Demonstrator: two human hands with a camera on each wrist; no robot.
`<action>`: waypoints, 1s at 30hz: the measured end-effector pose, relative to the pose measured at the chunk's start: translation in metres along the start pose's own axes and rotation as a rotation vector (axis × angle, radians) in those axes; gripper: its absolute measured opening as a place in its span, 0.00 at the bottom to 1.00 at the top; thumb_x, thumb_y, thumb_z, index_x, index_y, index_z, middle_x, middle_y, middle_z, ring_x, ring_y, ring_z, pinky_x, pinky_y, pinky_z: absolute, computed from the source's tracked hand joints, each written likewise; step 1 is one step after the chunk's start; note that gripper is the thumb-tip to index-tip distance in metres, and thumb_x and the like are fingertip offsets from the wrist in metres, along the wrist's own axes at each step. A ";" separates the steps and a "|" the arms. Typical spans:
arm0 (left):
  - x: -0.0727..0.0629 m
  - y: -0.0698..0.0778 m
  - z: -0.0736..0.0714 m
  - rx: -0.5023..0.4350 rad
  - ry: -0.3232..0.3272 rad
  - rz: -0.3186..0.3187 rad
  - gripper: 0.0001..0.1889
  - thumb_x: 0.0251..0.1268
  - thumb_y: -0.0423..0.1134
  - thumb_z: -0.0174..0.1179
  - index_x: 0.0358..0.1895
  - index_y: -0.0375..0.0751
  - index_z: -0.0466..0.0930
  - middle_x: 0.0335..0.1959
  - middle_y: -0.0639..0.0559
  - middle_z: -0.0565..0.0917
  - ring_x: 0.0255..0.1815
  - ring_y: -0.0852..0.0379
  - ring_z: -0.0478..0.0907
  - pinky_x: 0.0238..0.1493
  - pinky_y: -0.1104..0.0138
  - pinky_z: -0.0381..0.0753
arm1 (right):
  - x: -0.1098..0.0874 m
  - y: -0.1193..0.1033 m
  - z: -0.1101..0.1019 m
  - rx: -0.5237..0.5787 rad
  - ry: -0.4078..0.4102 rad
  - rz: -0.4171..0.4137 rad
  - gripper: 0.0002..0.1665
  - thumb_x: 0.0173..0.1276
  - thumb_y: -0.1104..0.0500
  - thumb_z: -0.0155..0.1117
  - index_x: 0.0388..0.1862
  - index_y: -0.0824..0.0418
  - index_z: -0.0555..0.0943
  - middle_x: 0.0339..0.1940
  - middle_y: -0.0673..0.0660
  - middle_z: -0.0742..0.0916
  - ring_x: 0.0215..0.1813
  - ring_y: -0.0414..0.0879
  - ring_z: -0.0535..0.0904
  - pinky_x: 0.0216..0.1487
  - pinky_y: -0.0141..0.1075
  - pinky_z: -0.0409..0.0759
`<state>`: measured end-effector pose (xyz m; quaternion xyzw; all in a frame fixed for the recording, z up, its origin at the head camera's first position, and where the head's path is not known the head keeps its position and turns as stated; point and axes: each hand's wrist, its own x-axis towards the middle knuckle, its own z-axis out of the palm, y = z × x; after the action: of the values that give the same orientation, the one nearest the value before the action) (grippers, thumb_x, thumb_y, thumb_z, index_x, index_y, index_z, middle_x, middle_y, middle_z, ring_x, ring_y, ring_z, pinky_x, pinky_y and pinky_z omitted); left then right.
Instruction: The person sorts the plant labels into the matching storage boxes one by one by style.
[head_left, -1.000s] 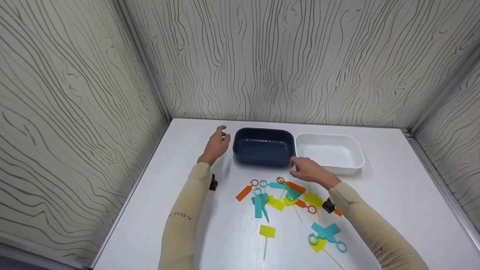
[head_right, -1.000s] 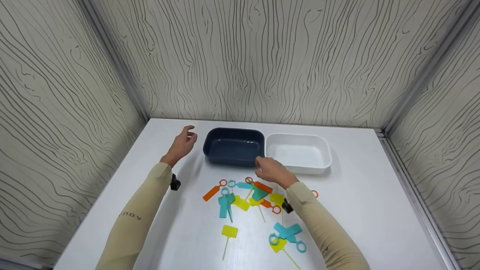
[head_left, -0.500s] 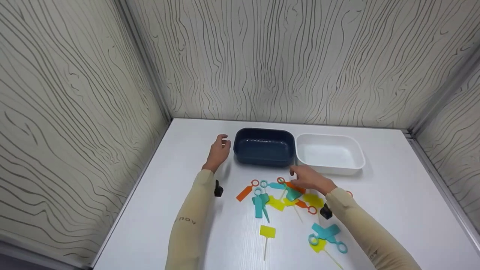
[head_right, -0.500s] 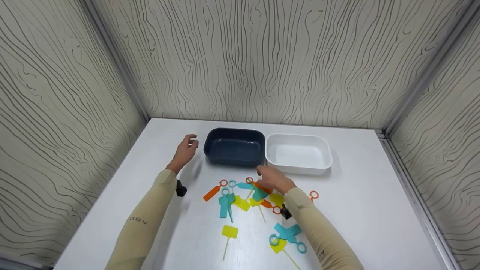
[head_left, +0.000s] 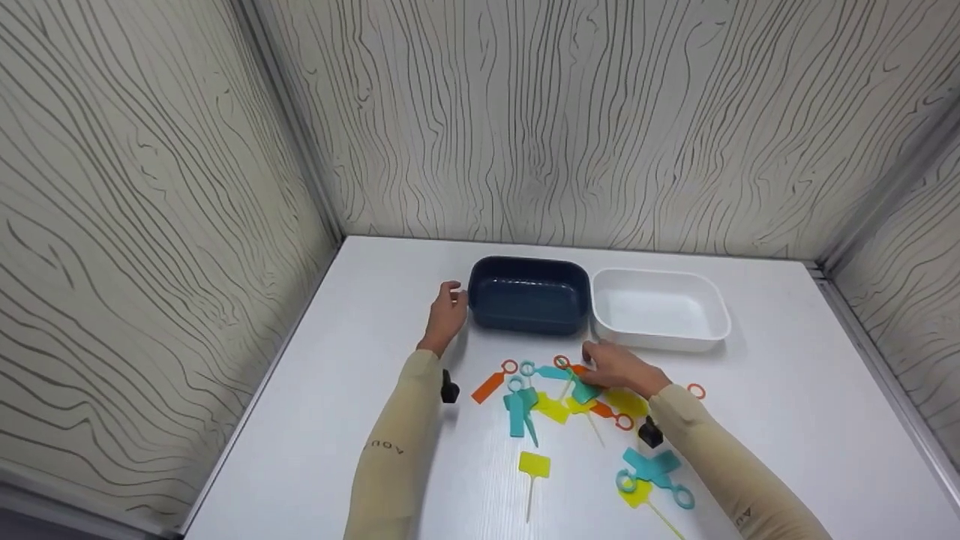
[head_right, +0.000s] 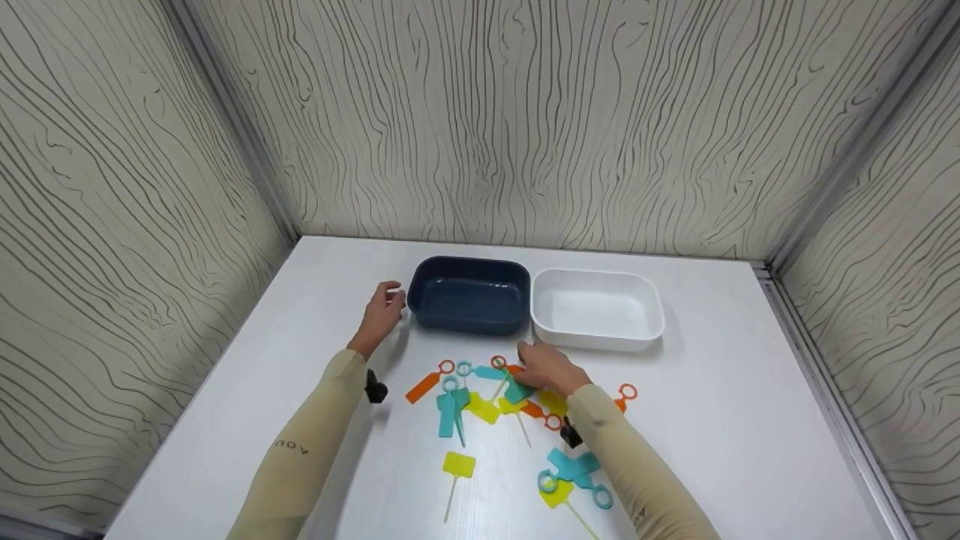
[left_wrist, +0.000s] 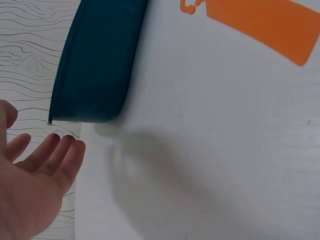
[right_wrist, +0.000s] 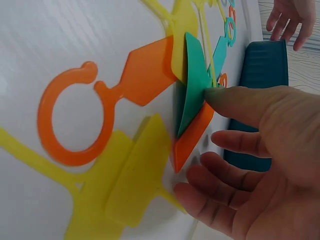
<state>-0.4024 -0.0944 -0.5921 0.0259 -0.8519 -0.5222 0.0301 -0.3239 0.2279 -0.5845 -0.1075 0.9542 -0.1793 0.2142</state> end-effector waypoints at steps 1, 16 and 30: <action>0.000 -0.001 0.001 -0.004 0.001 -0.005 0.22 0.77 0.47 0.43 0.66 0.40 0.66 0.58 0.40 0.80 0.59 0.46 0.78 0.58 0.53 0.77 | 0.000 0.000 0.000 -0.001 -0.002 0.005 0.21 0.65 0.48 0.68 0.52 0.57 0.76 0.35 0.54 0.79 0.36 0.48 0.74 0.39 0.38 0.76; -0.003 -0.015 0.017 -0.071 0.014 -0.085 0.22 0.76 0.49 0.45 0.65 0.42 0.69 0.54 0.42 0.81 0.52 0.50 0.79 0.55 0.56 0.77 | 0.002 0.003 0.005 0.023 -0.001 -0.040 0.14 0.67 0.52 0.67 0.45 0.60 0.77 0.31 0.54 0.79 0.32 0.47 0.73 0.37 0.35 0.75; -0.004 -0.025 0.021 -0.064 -0.029 -0.093 0.27 0.77 0.56 0.42 0.68 0.42 0.69 0.62 0.43 0.78 0.62 0.49 0.75 0.65 0.54 0.71 | 0.004 0.003 0.007 0.069 0.022 -0.052 0.11 0.67 0.56 0.67 0.42 0.60 0.77 0.29 0.53 0.79 0.31 0.47 0.74 0.36 0.34 0.75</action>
<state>-0.4003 -0.0867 -0.6243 0.0571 -0.8329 -0.5504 -0.0056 -0.3250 0.2275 -0.5927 -0.1226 0.9467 -0.2187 0.2023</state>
